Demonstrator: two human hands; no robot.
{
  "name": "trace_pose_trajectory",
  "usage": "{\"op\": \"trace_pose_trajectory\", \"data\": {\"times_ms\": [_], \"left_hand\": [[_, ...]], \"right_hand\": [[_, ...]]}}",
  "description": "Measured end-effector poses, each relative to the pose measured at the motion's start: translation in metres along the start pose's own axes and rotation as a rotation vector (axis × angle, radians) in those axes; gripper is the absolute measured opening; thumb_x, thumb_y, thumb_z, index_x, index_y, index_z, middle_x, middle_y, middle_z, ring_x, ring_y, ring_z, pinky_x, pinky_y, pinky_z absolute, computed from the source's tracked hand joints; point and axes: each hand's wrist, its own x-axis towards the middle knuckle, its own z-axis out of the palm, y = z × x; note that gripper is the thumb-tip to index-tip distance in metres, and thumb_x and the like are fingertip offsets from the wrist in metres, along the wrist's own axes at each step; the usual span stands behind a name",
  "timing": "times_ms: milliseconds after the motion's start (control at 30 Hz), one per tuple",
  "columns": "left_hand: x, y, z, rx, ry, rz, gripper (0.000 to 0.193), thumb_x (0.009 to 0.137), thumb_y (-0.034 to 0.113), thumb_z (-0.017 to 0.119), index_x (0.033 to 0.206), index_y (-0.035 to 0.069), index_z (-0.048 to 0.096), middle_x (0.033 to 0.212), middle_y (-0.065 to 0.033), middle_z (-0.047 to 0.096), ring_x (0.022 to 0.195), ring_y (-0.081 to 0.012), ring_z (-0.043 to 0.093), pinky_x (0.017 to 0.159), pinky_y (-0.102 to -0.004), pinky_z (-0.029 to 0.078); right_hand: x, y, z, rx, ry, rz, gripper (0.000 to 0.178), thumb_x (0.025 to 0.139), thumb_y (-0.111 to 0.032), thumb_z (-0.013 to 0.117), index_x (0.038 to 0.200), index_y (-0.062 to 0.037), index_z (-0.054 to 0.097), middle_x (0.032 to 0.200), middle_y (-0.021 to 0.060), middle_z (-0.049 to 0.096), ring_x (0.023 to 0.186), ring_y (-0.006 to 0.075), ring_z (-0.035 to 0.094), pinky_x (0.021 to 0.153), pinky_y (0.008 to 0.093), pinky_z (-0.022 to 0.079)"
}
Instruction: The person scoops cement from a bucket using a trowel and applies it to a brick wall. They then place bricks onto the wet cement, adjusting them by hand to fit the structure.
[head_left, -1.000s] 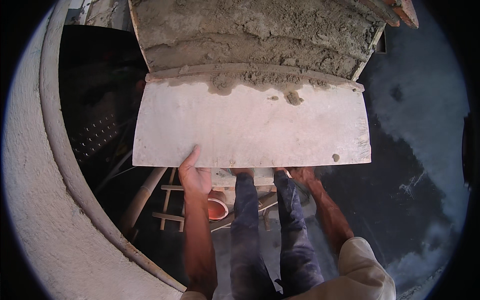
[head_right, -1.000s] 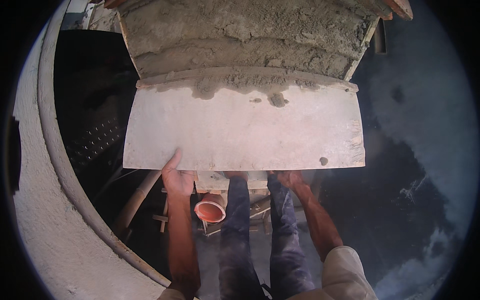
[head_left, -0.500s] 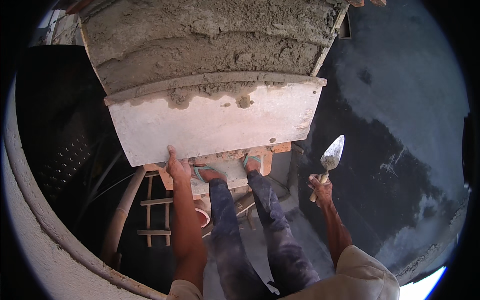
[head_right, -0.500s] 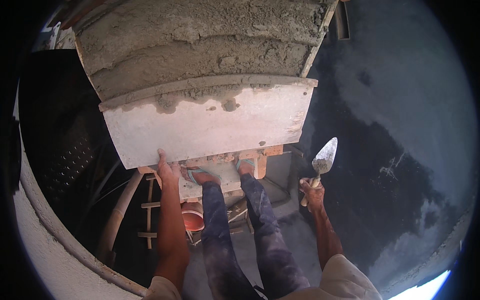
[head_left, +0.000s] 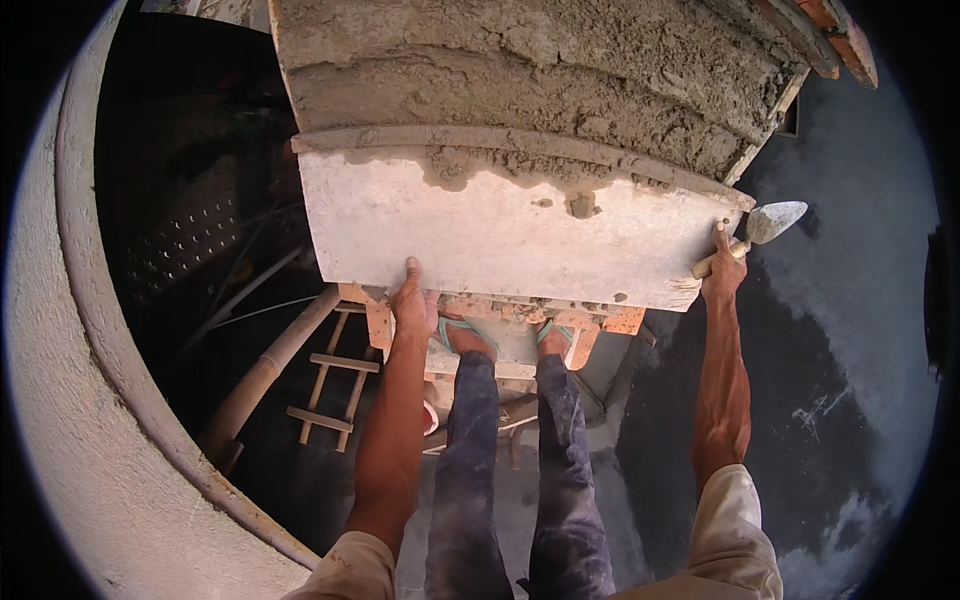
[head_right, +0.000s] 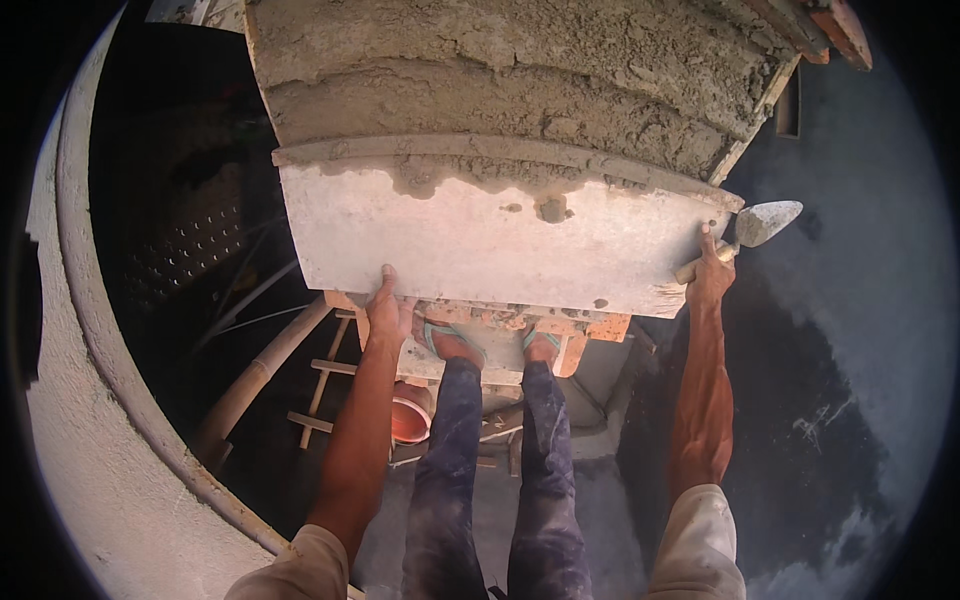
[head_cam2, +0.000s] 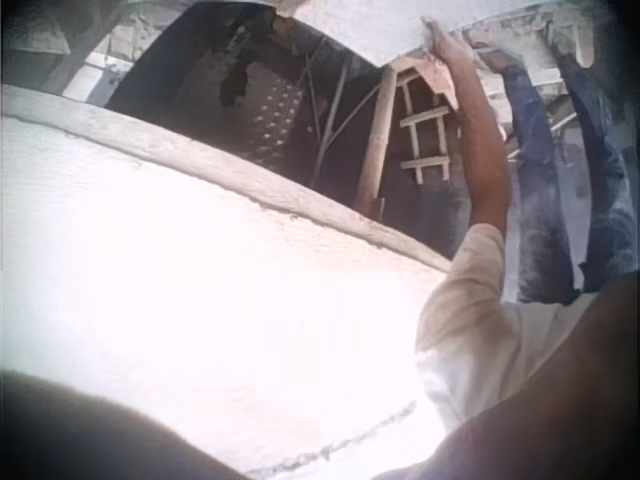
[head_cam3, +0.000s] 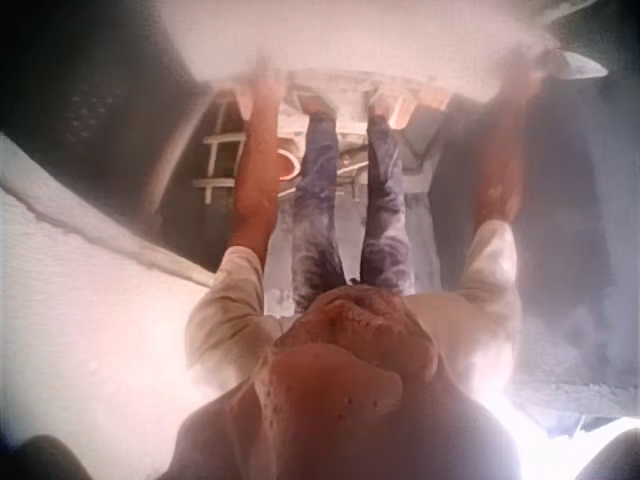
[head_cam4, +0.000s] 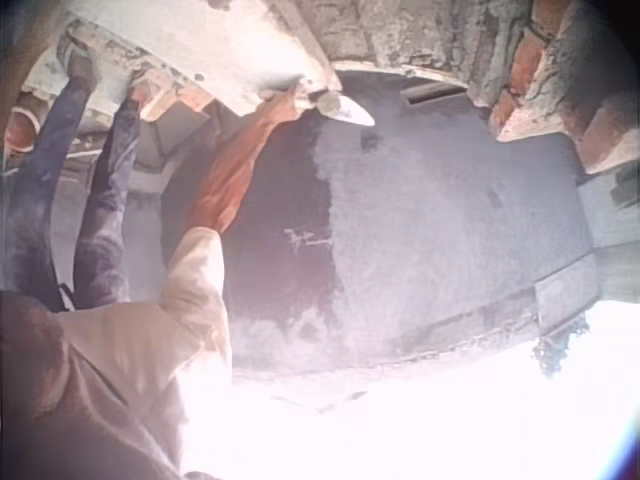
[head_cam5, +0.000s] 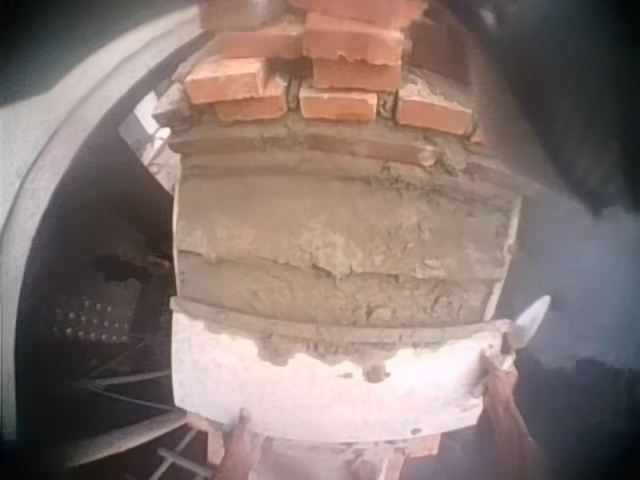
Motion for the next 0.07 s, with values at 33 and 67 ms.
{"op": "trace_pose_trajectory", "data": {"times_ms": [33, 67], "left_hand": [[0.0053, -0.0005, -0.0103, 0.002, -0.004, 0.004, 0.068, 0.102, 0.019, 0.074, 0.16, 0.015, 0.04, 0.158, -0.0076, 0.048, 0.143, -0.0302, 0.048, 0.12, -0.0604, 0.04], [0.0048, 0.0059, -0.0198, -0.006, 0.014, 0.024, 0.068, 0.102, 0.019, 0.074, 0.16, 0.015, 0.04, 0.158, -0.0076, 0.048, 0.143, -0.0302, 0.048, 0.12, -0.0604, 0.04]], "right_hand": [[0.0001, -0.0042, 0.0164, 0.042, -0.071, -0.031, 0.032, 0.09, -0.028, 0.089, 0.1, -0.0043, 0.07, 0.085, 0.0003, 0.065, 0.071, 0.0106, 0.062, 0.066, 0.03, 0.054], [0.0084, -0.0063, 0.0237, 0.092, -0.144, -0.013, 0.031, 0.092, -0.029, 0.087, 0.098, -0.0049, 0.07, 0.079, 0.0015, 0.065, 0.065, 0.0113, 0.063, 0.063, 0.0307, 0.055]]}}
